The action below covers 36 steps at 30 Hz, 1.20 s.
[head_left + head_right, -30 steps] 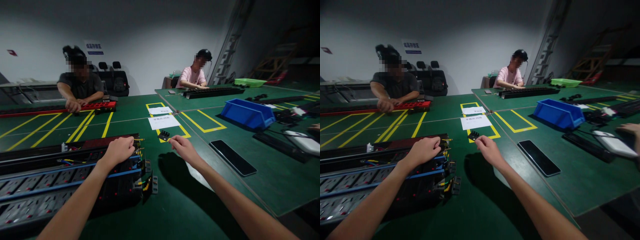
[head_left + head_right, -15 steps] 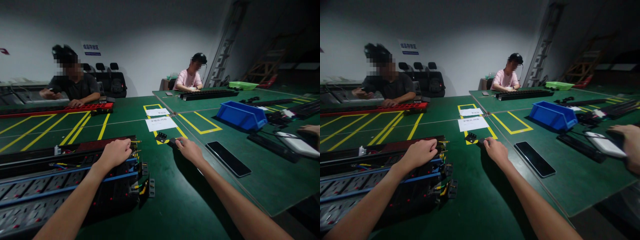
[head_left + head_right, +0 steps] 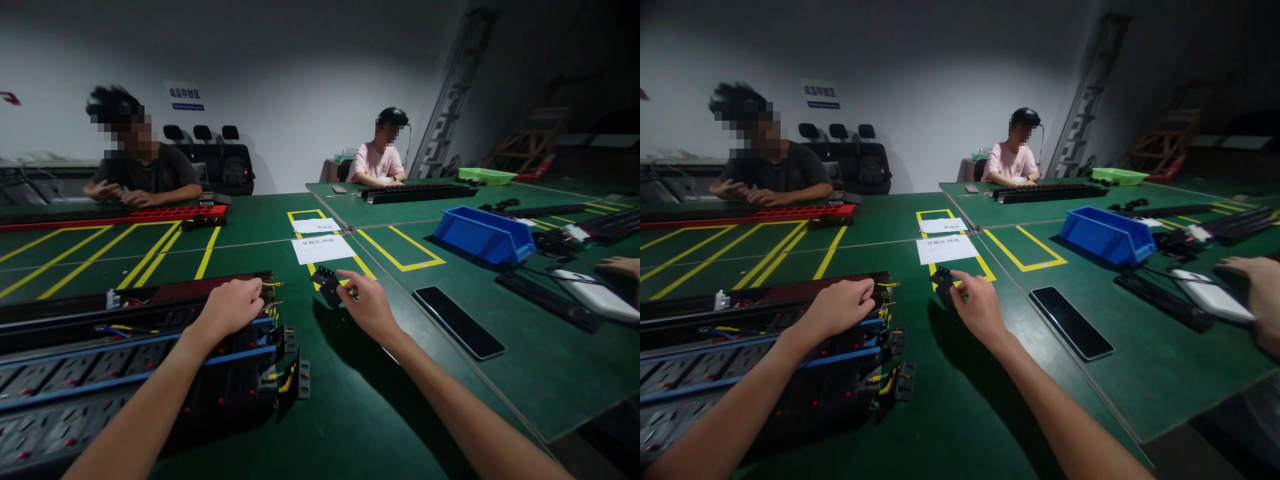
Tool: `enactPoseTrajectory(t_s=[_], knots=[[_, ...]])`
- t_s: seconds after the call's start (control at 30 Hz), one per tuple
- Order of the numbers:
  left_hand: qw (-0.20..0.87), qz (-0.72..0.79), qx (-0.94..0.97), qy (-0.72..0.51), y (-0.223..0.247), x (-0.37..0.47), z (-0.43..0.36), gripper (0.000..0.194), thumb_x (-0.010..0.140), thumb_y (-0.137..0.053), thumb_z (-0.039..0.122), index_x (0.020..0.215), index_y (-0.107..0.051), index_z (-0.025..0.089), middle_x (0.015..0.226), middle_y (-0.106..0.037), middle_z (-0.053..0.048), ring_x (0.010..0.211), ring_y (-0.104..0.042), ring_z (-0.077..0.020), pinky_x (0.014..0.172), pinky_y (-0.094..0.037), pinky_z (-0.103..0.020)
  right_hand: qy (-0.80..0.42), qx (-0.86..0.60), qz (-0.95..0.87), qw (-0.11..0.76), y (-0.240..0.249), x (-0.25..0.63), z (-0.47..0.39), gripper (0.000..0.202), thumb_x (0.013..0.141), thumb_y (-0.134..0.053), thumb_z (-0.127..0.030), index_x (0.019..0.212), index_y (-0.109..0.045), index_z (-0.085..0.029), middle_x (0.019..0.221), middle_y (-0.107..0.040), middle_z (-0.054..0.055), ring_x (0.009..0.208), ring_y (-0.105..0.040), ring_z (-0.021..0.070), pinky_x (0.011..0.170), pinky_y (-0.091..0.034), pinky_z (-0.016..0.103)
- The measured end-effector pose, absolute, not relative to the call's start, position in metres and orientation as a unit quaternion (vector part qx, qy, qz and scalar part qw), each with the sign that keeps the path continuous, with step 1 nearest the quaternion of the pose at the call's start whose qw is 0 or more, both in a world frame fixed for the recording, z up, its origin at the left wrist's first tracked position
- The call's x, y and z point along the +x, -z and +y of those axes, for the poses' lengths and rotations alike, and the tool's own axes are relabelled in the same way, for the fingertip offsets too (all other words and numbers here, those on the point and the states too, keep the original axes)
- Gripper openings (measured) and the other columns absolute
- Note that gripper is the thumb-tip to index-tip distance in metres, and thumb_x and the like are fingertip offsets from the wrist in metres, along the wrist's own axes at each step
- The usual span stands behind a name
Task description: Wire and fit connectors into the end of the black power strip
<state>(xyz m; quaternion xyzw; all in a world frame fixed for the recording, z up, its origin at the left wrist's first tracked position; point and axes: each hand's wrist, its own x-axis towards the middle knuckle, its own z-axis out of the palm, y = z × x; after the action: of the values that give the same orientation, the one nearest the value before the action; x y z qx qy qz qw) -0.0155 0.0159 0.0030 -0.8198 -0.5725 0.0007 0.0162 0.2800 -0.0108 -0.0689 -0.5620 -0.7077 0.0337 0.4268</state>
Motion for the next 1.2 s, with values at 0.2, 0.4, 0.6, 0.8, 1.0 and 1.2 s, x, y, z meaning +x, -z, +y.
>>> enactPoseTrajectory(t_s=[0.2, 0.4, 0.6, 0.8, 1.0, 1.2], knots=[[0.020, -0.572, -0.820, -0.003, -0.003, -0.015, 0.015, 0.010, 0.085, -0.043, 0.028, 0.079, -0.049, 0.023, 0.078, -0.064, -0.005, 0.072, -0.061, -0.0242, 0.059, -0.034, -0.032, -0.028, -0.507, -0.763, 0.400, 0.071, 0.255, -0.027, 0.028, 0.095, -0.052, -0.021, 0.119, -0.067, -0.021, 0.096, -0.073, 0.008, 0.091, -0.065, 0.0241, 0.082, -0.051, 0.038], [0.020, -0.566, -0.824, 0.007, -0.001, -0.016, 0.016, 0.010, 0.086, -0.044, 0.027, 0.081, -0.052, 0.022, 0.078, -0.064, -0.006, 0.072, -0.061, -0.0239, 0.062, -0.038, -0.032, -0.064, -0.510, -0.772, 0.374, 0.073, 0.252, -0.031, 0.029, 0.094, -0.051, -0.021, 0.116, -0.068, -0.024, 0.111, -0.072, 0.010, 0.105, -0.065, 0.0258, 0.090, -0.052, 0.040], [0.015, -0.569, -0.822, 0.010, -0.002, -0.015, 0.014, 0.009, 0.085, -0.046, 0.026, 0.081, -0.053, 0.022, 0.078, -0.064, -0.006, 0.073, -0.061, -0.0236, 0.064, -0.040, -0.033, -0.099, -0.517, -0.763, 0.376, 0.079, 0.251, -0.030, 0.029, 0.093, -0.052, -0.022, 0.117, -0.067, -0.022, 0.112, -0.073, 0.010, 0.104, -0.067, 0.0252, 0.090, -0.052, 0.039], [0.013, -0.570, -0.821, 0.004, -0.003, -0.014, 0.013, 0.012, 0.085, -0.045, 0.027, 0.083, -0.055, 0.022, 0.080, -0.065, -0.007, 0.074, -0.061, -0.0238, 0.067, -0.042, -0.034, -0.089, -0.508, -0.745, 0.423, 0.079, 0.249, -0.030, 0.031, 0.092, -0.051, -0.020, 0.120, -0.065, -0.021, 0.112, -0.072, 0.010, 0.098, -0.068, 0.0224, 0.089, -0.051, 0.036], [0.019, -0.570, -0.822, 0.003, -0.003, -0.014, 0.013, 0.012, 0.085, -0.043, 0.027, 0.083, -0.054, 0.022, 0.080, -0.065, -0.006, 0.074, -0.062, -0.0245, 0.065, -0.040, -0.033, -0.108, -0.532, -0.741, 0.395, 0.078, 0.250, -0.029, 0.021, 0.090, -0.053, -0.020, 0.103, -0.069, -0.021, 0.098, -0.073, 0.006, 0.086, -0.067, 0.0212, 0.079, -0.050, 0.033], [0.021, -0.567, -0.824, 0.003, -0.002, -0.015, 0.014, 0.012, 0.085, -0.043, 0.027, 0.083, -0.054, 0.022, 0.080, -0.065, -0.007, 0.074, -0.061, -0.0241, 0.064, -0.040, -0.032, -0.063, -0.544, -0.769, 0.330, 0.075, 0.249, -0.032, 0.017, 0.092, -0.056, -0.023, 0.089, -0.073, -0.023, 0.081, -0.070, 0.006, 0.083, -0.062, 0.0253, 0.073, -0.046, 0.035]])
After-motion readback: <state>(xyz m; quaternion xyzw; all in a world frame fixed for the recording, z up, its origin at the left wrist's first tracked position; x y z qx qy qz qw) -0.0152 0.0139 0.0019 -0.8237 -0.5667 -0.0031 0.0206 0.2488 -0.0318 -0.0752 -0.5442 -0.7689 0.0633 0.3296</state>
